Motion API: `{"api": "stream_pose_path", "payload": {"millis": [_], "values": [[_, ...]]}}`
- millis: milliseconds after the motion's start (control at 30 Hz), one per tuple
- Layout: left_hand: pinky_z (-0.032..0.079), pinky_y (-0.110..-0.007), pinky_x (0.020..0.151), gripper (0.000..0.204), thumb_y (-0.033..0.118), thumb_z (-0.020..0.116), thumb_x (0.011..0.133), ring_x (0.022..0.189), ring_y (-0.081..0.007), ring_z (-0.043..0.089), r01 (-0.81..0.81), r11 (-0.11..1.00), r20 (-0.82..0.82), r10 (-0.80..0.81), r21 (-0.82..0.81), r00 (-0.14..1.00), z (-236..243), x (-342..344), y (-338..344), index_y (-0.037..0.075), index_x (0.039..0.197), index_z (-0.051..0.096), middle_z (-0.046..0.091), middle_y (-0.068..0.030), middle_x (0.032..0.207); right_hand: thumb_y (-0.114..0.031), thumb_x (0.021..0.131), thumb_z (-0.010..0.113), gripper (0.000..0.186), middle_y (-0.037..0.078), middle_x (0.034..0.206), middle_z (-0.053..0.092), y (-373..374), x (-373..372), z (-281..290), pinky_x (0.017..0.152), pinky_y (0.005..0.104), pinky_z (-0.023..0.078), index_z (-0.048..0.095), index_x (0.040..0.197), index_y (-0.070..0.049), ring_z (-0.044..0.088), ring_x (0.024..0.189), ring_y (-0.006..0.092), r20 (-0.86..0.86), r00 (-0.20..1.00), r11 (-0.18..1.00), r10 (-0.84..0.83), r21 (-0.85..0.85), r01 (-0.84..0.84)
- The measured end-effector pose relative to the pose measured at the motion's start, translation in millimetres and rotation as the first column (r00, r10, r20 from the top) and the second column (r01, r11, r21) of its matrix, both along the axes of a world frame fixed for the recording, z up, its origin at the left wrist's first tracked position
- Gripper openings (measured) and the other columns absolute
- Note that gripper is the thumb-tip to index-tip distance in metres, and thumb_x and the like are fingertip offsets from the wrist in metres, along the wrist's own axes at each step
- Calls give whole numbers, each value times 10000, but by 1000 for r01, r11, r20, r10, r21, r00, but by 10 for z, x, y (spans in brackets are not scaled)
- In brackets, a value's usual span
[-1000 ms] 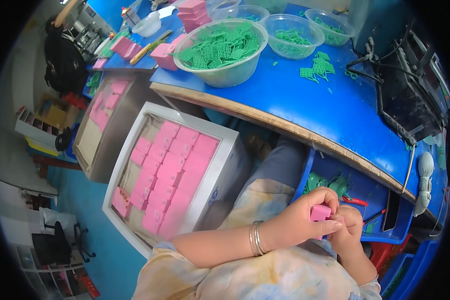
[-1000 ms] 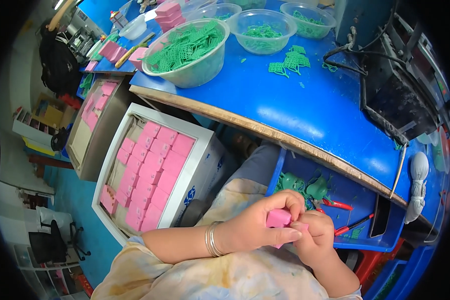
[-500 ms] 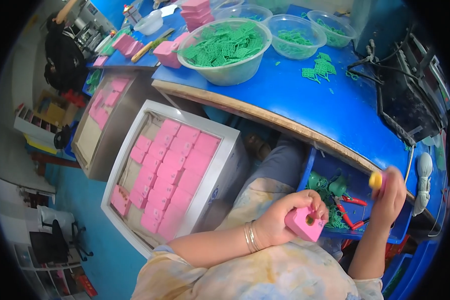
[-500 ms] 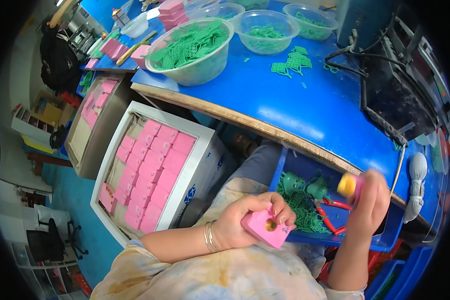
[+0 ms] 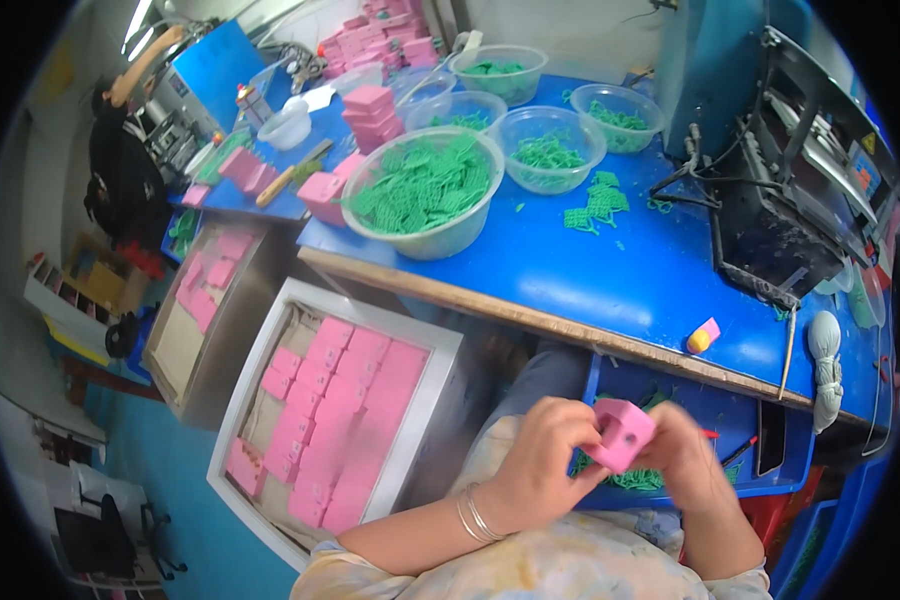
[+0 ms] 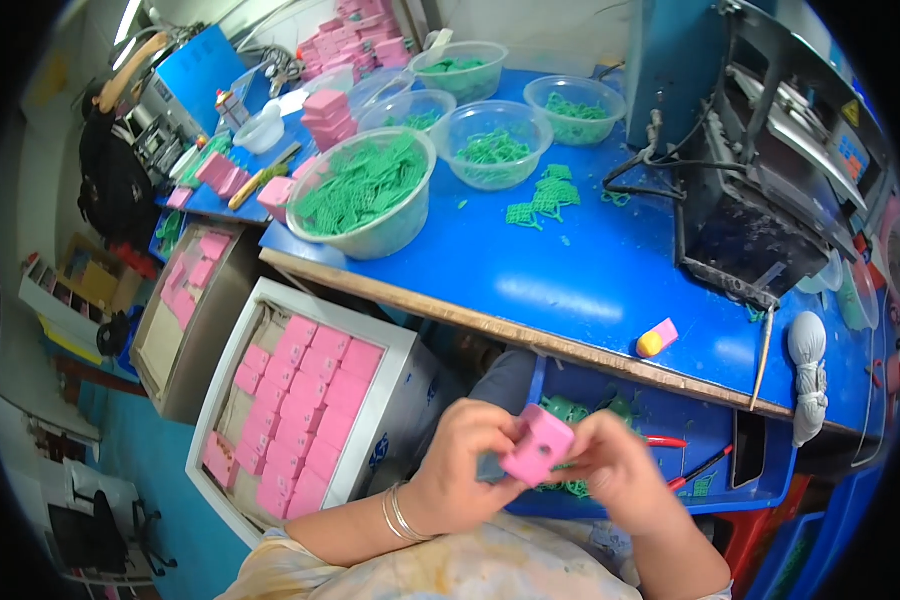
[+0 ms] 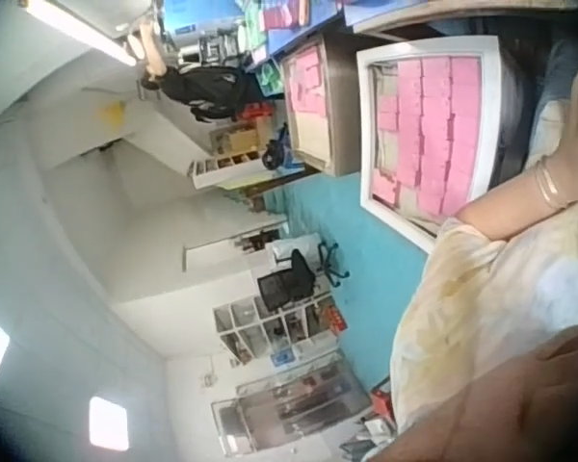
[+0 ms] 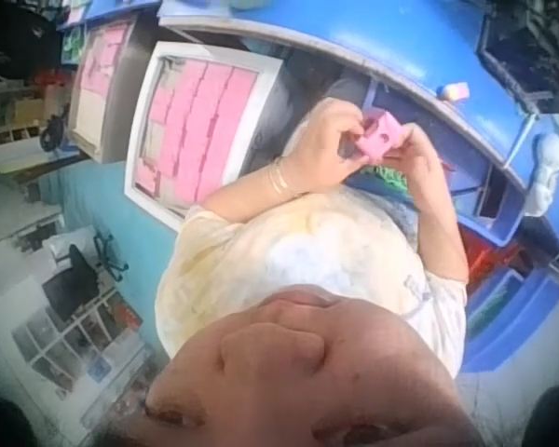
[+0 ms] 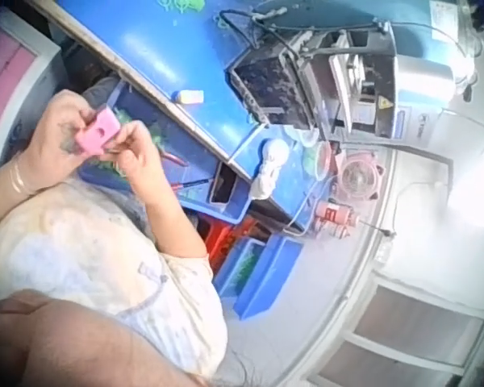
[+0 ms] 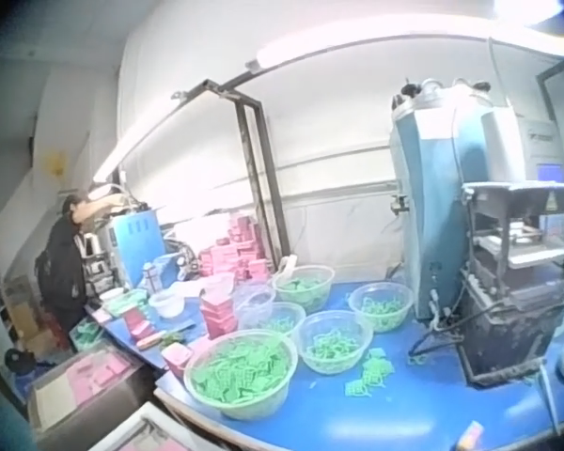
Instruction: The person is preparing jewelry wax models using silicone molds and a wax injection machine, applying liquid to the molds and placing them in the injector.
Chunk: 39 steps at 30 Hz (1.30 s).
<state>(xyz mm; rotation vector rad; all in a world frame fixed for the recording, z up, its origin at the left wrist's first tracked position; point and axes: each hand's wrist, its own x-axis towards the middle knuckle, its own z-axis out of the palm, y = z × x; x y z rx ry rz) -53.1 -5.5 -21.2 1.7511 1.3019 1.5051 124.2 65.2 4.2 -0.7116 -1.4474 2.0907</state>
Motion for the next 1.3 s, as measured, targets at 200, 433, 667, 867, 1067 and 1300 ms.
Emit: {"api": "stream_pose_path", "payload": {"millis": [200,433,667,867,1067,1300], "values": [[356,-421,962,686,99,783,646,1182,-347,389,68,997,-218,-72,-27,973,196,109,117,68,1209,392,417,-164,1236,-348,756,713,542,64,1038,540,-103,-92,-220,821,276,444,455,1105,-22,532,944,126,-34,999,989,-19,-147,13],[396,-374,957,670,109,784,653,1188,-274,431,296,945,90,-286,-141,954,153,-1,63,58,1211,416,426,-131,1255,-325,847,605,531,76,1065,544,-142,-77,-222,800,291,457,419,1219,5,538,944,138,-104,993,997,64,-36,-68],[330,-446,1008,590,416,655,777,1095,-283,492,373,927,884,-200,31,422,239,-18,122,81,1195,410,497,-86,1077,-534,927,238,664,202,944,619,-206,-164,-397,774,416,492,427,1197,42,625,823,314,-84,996,858,8,-511,-50],[297,-253,513,562,613,467,814,531,-105,371,568,815,985,-166,116,38,164,-180,257,109,1052,540,479,-54,758,-274,861,590,420,117,957,533,-432,-175,-487,697,303,477,386,1130,-24,571,805,188,-110,988,937,112,-318,-142],[270,-251,443,645,638,321,839,429,-118,329,650,753,995,80,-99,58,177,-139,236,28,801,527,433,-56,573,-147,773,695,455,69,920,492,-143,-149,-146,608,245,429,423,1118,-29,493,714,120,-95,991,945,-97,303,121],[363,-276,465,590,545,244,896,454,-167,439,640,721,959,263,-265,101,256,63,191,19,864,508,504,-104,633,-97,813,627,181,71,858,512,124,-270,54,601,285,455,554,966,-33,535,740,148,-34,975,494,-218,858,140]]}}
